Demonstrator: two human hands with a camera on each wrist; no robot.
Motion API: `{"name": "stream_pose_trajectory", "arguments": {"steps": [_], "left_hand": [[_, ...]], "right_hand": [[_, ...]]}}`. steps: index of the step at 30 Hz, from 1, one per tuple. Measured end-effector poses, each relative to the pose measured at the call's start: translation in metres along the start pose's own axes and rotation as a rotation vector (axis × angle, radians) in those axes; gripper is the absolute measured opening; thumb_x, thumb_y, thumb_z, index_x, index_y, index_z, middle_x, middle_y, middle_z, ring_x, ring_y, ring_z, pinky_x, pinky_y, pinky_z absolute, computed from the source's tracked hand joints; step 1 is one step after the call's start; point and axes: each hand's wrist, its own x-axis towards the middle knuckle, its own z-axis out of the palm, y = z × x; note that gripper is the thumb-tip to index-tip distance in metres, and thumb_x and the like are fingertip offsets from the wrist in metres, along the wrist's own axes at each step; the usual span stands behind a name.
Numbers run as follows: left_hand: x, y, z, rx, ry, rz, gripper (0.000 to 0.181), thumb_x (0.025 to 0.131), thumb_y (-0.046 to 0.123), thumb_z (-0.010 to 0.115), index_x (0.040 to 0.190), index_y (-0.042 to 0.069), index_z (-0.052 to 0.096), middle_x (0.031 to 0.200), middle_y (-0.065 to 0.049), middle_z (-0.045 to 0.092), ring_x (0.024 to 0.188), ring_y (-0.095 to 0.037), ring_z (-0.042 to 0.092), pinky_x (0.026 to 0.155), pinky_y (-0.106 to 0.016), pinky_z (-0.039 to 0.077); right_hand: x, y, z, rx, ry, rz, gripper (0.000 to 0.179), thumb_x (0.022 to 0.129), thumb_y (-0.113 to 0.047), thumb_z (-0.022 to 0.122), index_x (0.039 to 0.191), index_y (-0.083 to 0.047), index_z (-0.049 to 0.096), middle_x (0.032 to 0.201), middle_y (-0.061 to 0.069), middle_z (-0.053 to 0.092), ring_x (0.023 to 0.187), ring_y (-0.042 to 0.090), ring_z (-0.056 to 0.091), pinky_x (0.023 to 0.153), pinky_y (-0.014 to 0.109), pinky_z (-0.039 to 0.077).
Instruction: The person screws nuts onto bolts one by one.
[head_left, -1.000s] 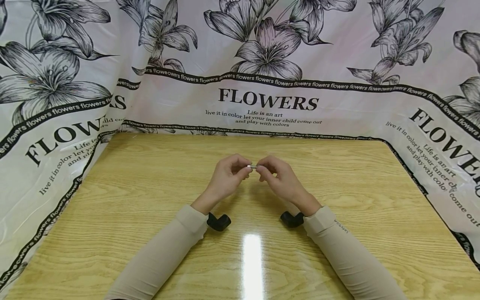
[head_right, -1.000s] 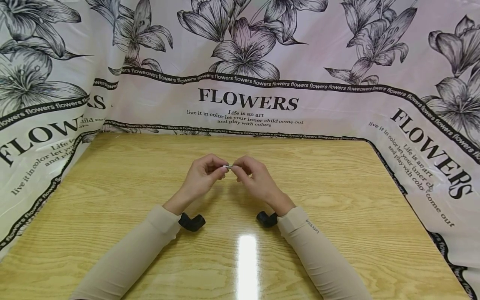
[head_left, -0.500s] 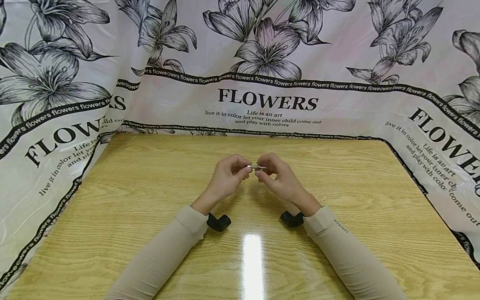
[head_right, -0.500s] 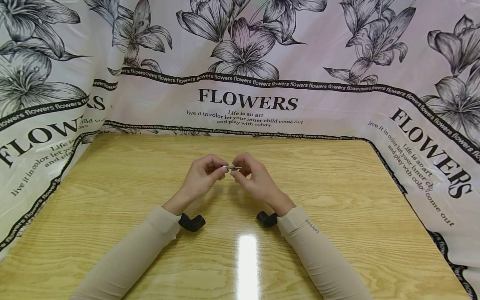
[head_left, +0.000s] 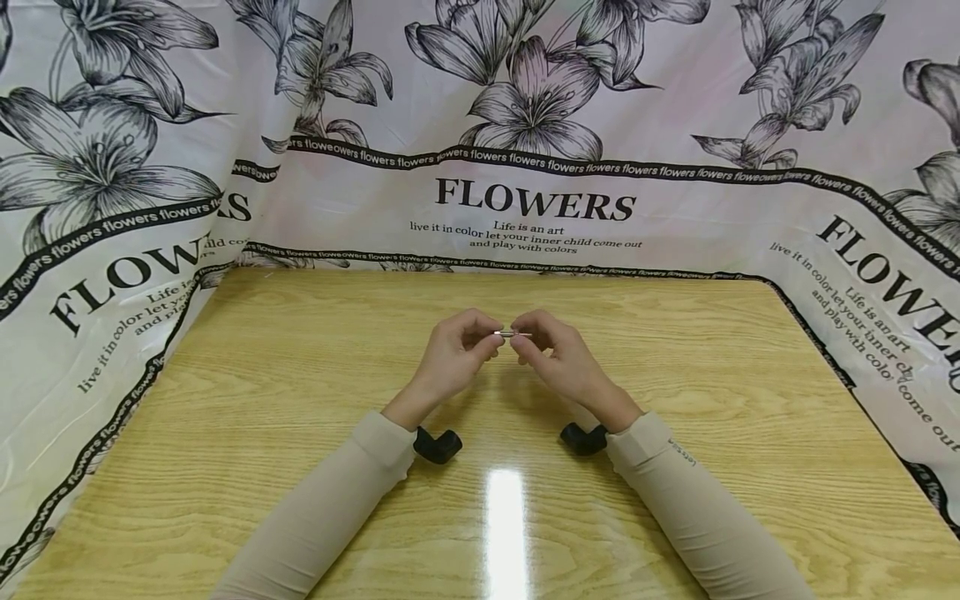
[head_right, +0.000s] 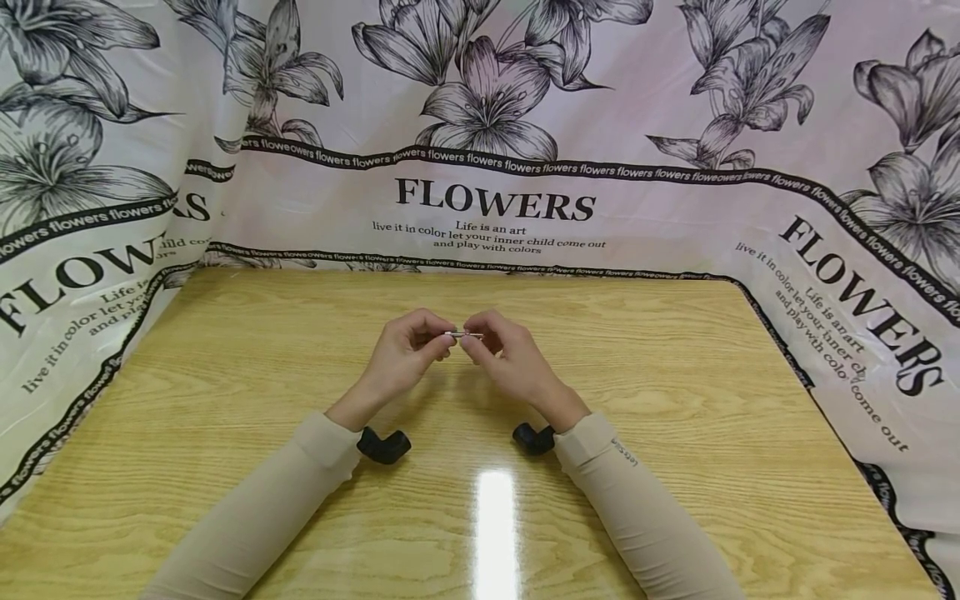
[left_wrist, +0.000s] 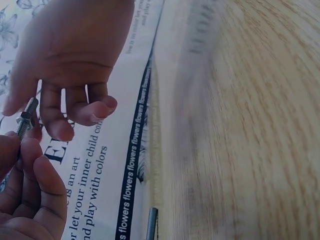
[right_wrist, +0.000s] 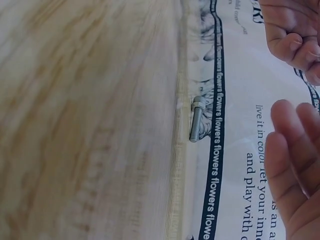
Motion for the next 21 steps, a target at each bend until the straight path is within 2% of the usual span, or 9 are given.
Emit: {"name": "stream_pose_trajectory", "arguments": {"steps": [3, 5, 10, 15, 21], "left_hand": [[0.0002, -0.0002, -0.0001, -0.002, 0.004, -0.004, 0.008, 0.091, 0.005, 0.064, 0.099, 0.004, 0.066, 0.088, -0.005, 0.067, 0.075, -0.021, 0.064, 0.067, -0.032, 0.055], [0.0001, -0.0003, -0.0001, -0.001, 0.003, -0.006, 0.008, 0.091, 0.005, 0.064, 0.099, 0.004, 0.066, 0.088, -0.005, 0.067, 0.075, -0.02, 0.064, 0.067, -0.032, 0.055], [-0.0004, -0.0003, 0.0004, -0.003, 0.001, -0.001, 0.008, 0.091, 0.005, 0.064, 0.099, 0.004, 0.066, 0.089, -0.006, 0.067, 0.075, -0.021, 0.064, 0.068, -0.032, 0.055], [-0.0007, 0.0, 0.0012, -0.006, -0.004, 0.006, 0.009, 0.091, 0.004, 0.064, 0.1, 0.002, 0.065, 0.091, -0.008, 0.068, 0.076, -0.026, 0.066, 0.069, -0.031, 0.055], [-0.0006, 0.0011, 0.0004, 0.001, 0.002, 0.004, 0.01, 0.091, 0.004, 0.064, 0.101, 0.002, 0.066, 0.089, -0.007, 0.068, 0.074, -0.019, 0.063, 0.067, -0.031, 0.055]], "right_hand": [[-0.0001, -0.0004, 0.0005, 0.002, 0.001, -0.008, 0.026, 0.094, -0.015, 0.062, 0.118, -0.011, 0.053, 0.105, 0.007, 0.064, 0.079, 0.016, 0.064, 0.068, 0.038, 0.052], [0.0003, -0.001, 0.0011, 0.005, -0.003, -0.019, 0.025, 0.093, -0.009, 0.062, 0.117, -0.01, 0.052, 0.102, 0.006, 0.065, 0.078, 0.016, 0.064, 0.068, 0.037, 0.052], [0.001, -0.0025, 0.0028, -0.002, -0.02, -0.027, 0.009, 0.097, -0.001, 0.051, 0.104, 0.001, 0.057, 0.089, 0.014, 0.063, 0.072, 0.026, 0.063, 0.063, 0.035, 0.051], [0.0009, -0.0019, 0.0027, -0.05, -0.011, 0.021, 0.021, 0.102, -0.012, 0.046, 0.094, 0.0, 0.062, 0.084, 0.01, 0.062, 0.074, 0.023, 0.062, 0.066, 0.033, 0.05], [0.0002, -0.0004, 0.0008, -0.012, -0.029, 0.039, 0.023, 0.101, -0.025, 0.049, 0.104, -0.007, 0.063, 0.095, 0.014, 0.065, 0.075, 0.018, 0.062, 0.064, 0.036, 0.05]]}}
